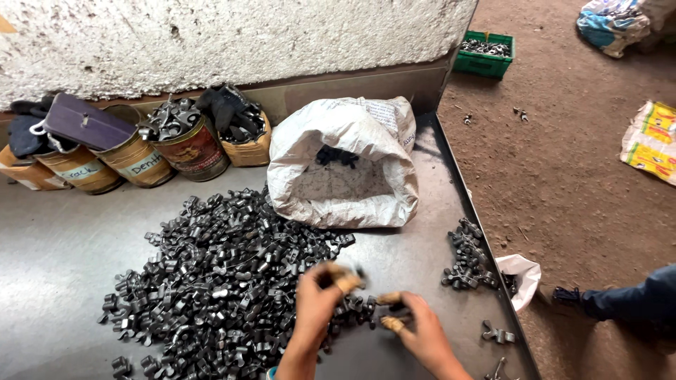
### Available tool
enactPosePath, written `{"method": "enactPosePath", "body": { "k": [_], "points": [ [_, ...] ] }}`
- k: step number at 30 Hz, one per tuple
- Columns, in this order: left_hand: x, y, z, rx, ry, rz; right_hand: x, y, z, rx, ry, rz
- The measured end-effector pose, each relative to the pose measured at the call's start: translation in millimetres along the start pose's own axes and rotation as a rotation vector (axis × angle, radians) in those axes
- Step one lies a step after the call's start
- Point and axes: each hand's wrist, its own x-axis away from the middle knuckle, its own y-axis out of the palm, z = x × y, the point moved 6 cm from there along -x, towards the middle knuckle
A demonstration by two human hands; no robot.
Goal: The person sorts through a large pile of small dark metal castings on a metal table, picking up pieces by hand, turning them over, and placing selected pieces into an open sack while setting others aside. A second person stands nearby and briefly reaches toward the table.
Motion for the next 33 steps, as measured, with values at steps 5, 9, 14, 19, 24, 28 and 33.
{"method": "enactPosePath", "body": {
  "k": [5,9,14,19,24,28,33],
  "points": [
    [-4.3,-3.1,28.7,0.341,0.165,0.179,-4.5,20.1,-61.0,0.284,-0.349,-0.029],
    [21.6,-4.4,2.4,0.272,0.076,0.205,-4.9,25.9,-60.9,0.449,-0.334,-0.079],
    [57.5,-5.7,-44.3,0.130,0.040,0.188,1.1,12.8,-18.2,0.378,-0.179,-0.102],
    [71.8,7.3,-65.3,0.098,0.089,0.022,9.0,7.1,46.0,-0.266,-0.008,-0.189],
    [72.8,24.9,-70.2,0.182,0.017,-0.136,18.4,9.2,90.3,-0.654,0.160,-0.280],
    [71.6,31.2,-61.1,0.266,-0.004,-0.147,22.0,12.6,87.1,-0.794,0.142,-0.329],
    [82.8,32.1,-25.8,-0.042,0.293,-0.084,27.3,24.1,56.9,-1.103,0.185,-0.416]
  ]
}}
